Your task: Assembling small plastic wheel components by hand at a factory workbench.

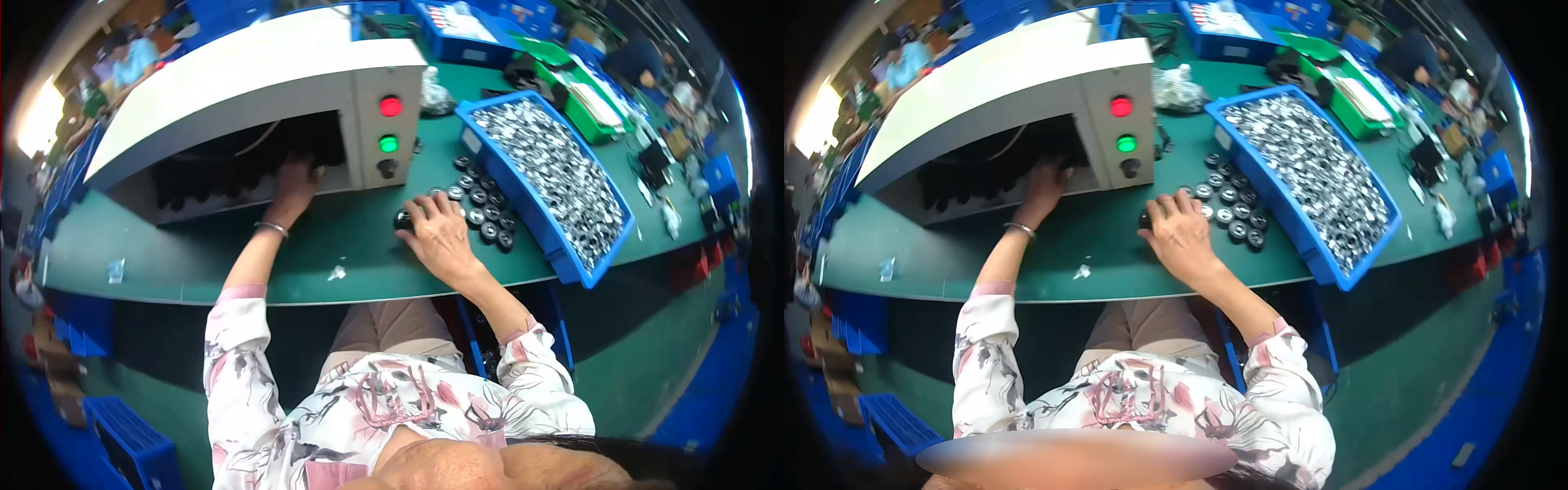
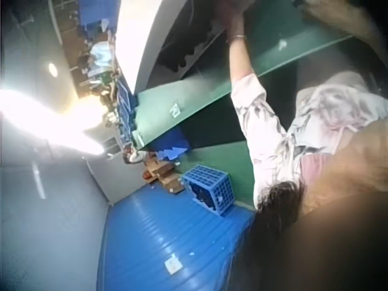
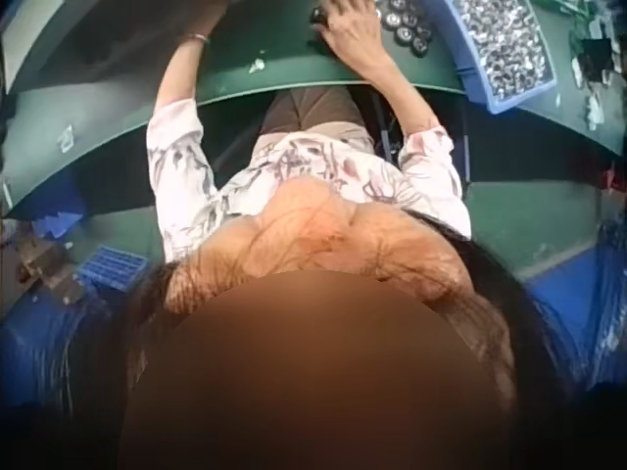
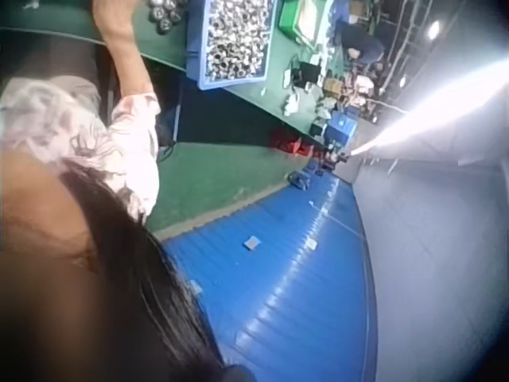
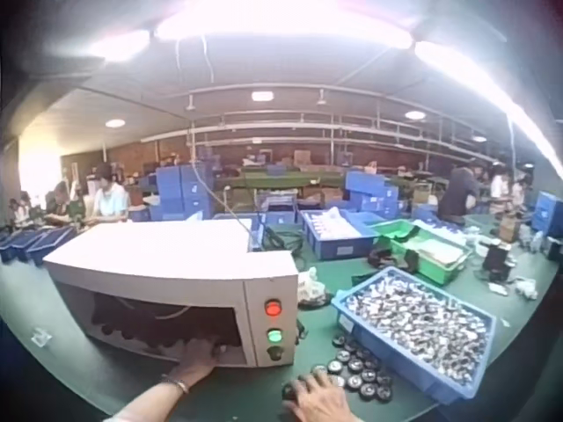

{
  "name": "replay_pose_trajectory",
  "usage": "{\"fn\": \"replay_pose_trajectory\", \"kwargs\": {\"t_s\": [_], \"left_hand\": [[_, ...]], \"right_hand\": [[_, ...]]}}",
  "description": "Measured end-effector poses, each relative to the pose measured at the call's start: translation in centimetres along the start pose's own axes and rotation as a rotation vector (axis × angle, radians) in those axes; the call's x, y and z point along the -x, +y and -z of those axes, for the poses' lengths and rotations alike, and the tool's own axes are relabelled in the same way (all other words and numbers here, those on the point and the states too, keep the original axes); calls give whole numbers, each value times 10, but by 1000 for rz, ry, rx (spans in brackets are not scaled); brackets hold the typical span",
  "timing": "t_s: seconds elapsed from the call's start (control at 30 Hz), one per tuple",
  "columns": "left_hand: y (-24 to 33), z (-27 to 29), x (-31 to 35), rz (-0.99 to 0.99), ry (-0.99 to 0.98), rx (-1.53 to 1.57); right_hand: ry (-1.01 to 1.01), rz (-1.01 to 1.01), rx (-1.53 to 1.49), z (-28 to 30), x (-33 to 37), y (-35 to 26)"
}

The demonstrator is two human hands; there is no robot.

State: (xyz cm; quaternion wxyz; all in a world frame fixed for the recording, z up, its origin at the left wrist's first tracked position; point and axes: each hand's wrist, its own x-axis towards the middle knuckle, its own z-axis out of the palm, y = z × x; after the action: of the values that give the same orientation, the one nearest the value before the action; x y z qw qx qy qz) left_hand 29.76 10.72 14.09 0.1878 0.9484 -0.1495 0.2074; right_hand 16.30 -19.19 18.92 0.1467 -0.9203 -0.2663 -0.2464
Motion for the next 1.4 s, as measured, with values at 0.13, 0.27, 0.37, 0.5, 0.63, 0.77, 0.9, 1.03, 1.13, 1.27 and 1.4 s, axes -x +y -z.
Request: {"fn": "replay_pose_trajectory", "kwargs": {"t_s": [0.13,0.27,0.37,0.5,0.63,0.77,0.9,1.03,1.13,1.27,1.4], "left_hand": [[-1,-2,-1,2,64,-8],[14,20,12,-41,132,-11],[21,37,27,-33,231,150],[77,68,77,405,-74,1142],[153,72,130,457,-104,1648],[195,56,165,530,-108,1963],[200,55,190,560,-113,1938],[203,56,211,580,-62,1858],[199,48,228,548,-13,1643],[205,53,254,723,-121,1572],[209,60,253,776,-182,1534]], "right_hand": [[52,-58,-50,49,19,15],[212,-206,-7,100,32,63],[141,-349,159,120,37,122],[-93,-335,36,123,26,137],[-190,-178,-785,113,17,29],[-273,-195,-1016,69,39,-32],[-219,-283,-1190,34,64,-47],[-176,-262,-1173,28,78,-62],[-213,-213,-1076,22,89,-69],[-281,-326,-1155,7,117,-81],[-272,-408,-1154,-11,140,-86]]}}
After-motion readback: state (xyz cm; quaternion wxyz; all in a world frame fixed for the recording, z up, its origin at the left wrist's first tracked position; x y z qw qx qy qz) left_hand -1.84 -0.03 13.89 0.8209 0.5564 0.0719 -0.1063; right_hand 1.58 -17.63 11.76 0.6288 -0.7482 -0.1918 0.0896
